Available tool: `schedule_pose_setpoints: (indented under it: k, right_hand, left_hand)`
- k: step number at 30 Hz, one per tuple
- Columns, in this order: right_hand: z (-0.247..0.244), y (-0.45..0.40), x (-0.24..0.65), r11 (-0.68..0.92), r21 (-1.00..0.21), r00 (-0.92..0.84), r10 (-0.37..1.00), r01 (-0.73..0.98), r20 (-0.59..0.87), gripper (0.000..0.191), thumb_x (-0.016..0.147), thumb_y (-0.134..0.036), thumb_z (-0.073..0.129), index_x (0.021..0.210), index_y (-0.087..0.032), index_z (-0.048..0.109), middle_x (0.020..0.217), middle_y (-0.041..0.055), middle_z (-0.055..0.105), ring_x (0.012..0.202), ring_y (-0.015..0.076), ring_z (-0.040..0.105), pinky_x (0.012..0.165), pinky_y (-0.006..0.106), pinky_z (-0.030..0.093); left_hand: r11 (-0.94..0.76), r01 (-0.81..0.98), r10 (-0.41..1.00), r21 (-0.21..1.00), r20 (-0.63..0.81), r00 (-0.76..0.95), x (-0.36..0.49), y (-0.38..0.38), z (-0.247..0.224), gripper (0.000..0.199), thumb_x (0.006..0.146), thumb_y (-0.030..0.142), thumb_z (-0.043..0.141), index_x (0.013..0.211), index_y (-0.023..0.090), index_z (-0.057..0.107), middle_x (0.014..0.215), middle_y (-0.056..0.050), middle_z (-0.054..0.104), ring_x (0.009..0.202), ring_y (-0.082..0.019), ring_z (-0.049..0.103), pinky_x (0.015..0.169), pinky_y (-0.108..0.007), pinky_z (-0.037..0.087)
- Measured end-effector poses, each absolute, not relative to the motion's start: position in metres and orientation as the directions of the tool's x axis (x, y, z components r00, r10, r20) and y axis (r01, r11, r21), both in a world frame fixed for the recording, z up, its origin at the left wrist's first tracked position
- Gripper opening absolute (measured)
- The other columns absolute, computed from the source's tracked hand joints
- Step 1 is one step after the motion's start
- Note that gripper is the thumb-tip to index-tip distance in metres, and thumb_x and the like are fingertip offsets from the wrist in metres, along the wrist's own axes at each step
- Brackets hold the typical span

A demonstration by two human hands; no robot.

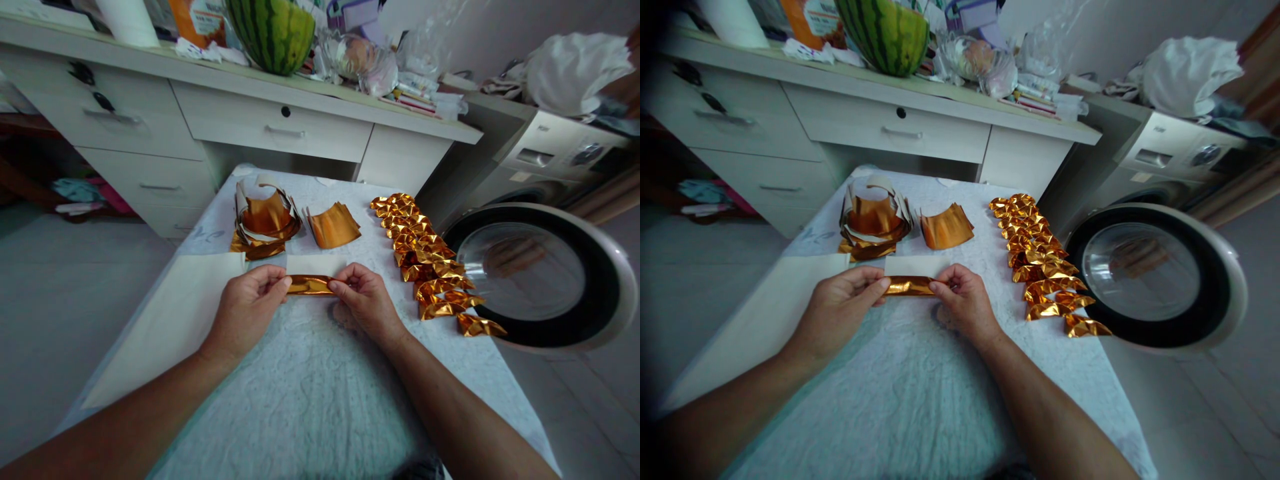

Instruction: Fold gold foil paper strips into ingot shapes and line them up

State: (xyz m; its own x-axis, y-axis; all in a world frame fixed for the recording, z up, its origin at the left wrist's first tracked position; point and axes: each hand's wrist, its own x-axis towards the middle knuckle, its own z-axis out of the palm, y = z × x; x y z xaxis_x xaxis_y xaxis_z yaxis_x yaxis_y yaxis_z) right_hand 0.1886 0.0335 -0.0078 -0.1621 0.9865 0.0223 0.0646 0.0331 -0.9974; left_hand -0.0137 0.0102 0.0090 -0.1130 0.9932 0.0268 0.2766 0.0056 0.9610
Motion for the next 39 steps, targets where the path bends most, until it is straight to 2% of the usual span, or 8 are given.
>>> schedule_pose_setpoints:
  k: [8, 16, 21, 26, 39]
  right_hand:
    - [-0.0046, 0.0331, 0.1878, 0.015, -0.999, -0.186, 0.983, 0.041, 0.007, 0.024, 0.075, -0.034, 0.072, 0.072, -0.019, 0.053, 0.065, -0.0047, 0.051, 0.057, 0.0091, 0.045, 0.054, 0.022, 0.033]
    - [-0.0053, 0.0332, 0.187, 0.011, -1.0, -0.202, 0.979, 0.003, 0.01, 0.023, 0.075, -0.032, 0.072, 0.072, -0.019, 0.053, 0.065, -0.0047, 0.052, 0.058, 0.0086, 0.045, 0.054, 0.022, 0.033]
    - [-0.0051, 0.0333, 0.1871, 0.011, -1.0, -0.201, 0.98, 0.0, 0.011, 0.025, 0.074, -0.033, 0.073, 0.071, -0.019, 0.053, 0.064, -0.0046, 0.053, 0.058, 0.0088, 0.047, 0.054, 0.022, 0.034]
    - [-0.0029, 0.0332, 0.1869, 0.005, -1.0, -0.204, 0.979, 0.02, 0.001, 0.027, 0.073, -0.037, 0.073, 0.071, -0.02, 0.052, 0.064, -0.0041, 0.054, 0.058, 0.0094, 0.048, 0.054, 0.022, 0.035]
    - [-0.0017, 0.0337, 0.1891, 0.069, -0.993, -0.203, 0.978, 0.091, 0.049, 0.021, 0.077, -0.033, 0.068, 0.074, -0.02, 0.053, 0.066, -0.004, 0.052, 0.059, 0.0099, 0.047, 0.055, 0.022, 0.035]
  left_hand:
    - [-0.016, 0.291, 0.988, 0.956, 0.06, -0.144, -0.0128, 0.01, 0.0121, 0.019, 0.078, 0.037, 0.064, 0.083, 0.018, 0.068, 0.076, 0.001, 0.067, 0.071, -0.016, 0.061, 0.066, -0.025, 0.046]
    - [-0.021, 0.289, 0.992, 0.957, 0.057, -0.115, -0.0125, 0.0106, 0.0121, 0.018, 0.082, 0.037, 0.061, 0.082, 0.019, 0.065, 0.075, 0.002, 0.063, 0.071, -0.014, 0.059, 0.065, -0.024, 0.043]
    - [-0.019, 0.313, 0.99, 0.95, 0.062, -0.128, -0.0114, 0.0114, 0.0109, 0.017, 0.082, 0.036, 0.061, 0.081, 0.018, 0.063, 0.07, 0.004, 0.058, 0.064, -0.012, 0.053, 0.061, -0.023, 0.041]
    - [-0.037, 0.294, 0.988, 0.955, 0.08, -0.135, -0.0113, 0.0129, 0.0066, 0.016, 0.08, 0.033, 0.062, 0.086, 0.019, 0.063, 0.069, 0.004, 0.057, 0.062, -0.012, 0.053, 0.059, -0.022, 0.04]
    - [-0.016, 0.286, 0.992, 0.958, 0.05, -0.114, -0.0101, 0.0112, 0.0105, 0.017, 0.08, 0.035, 0.062, 0.082, 0.018, 0.061, 0.072, 0.003, 0.059, 0.067, -0.013, 0.055, 0.062, -0.023, 0.041]
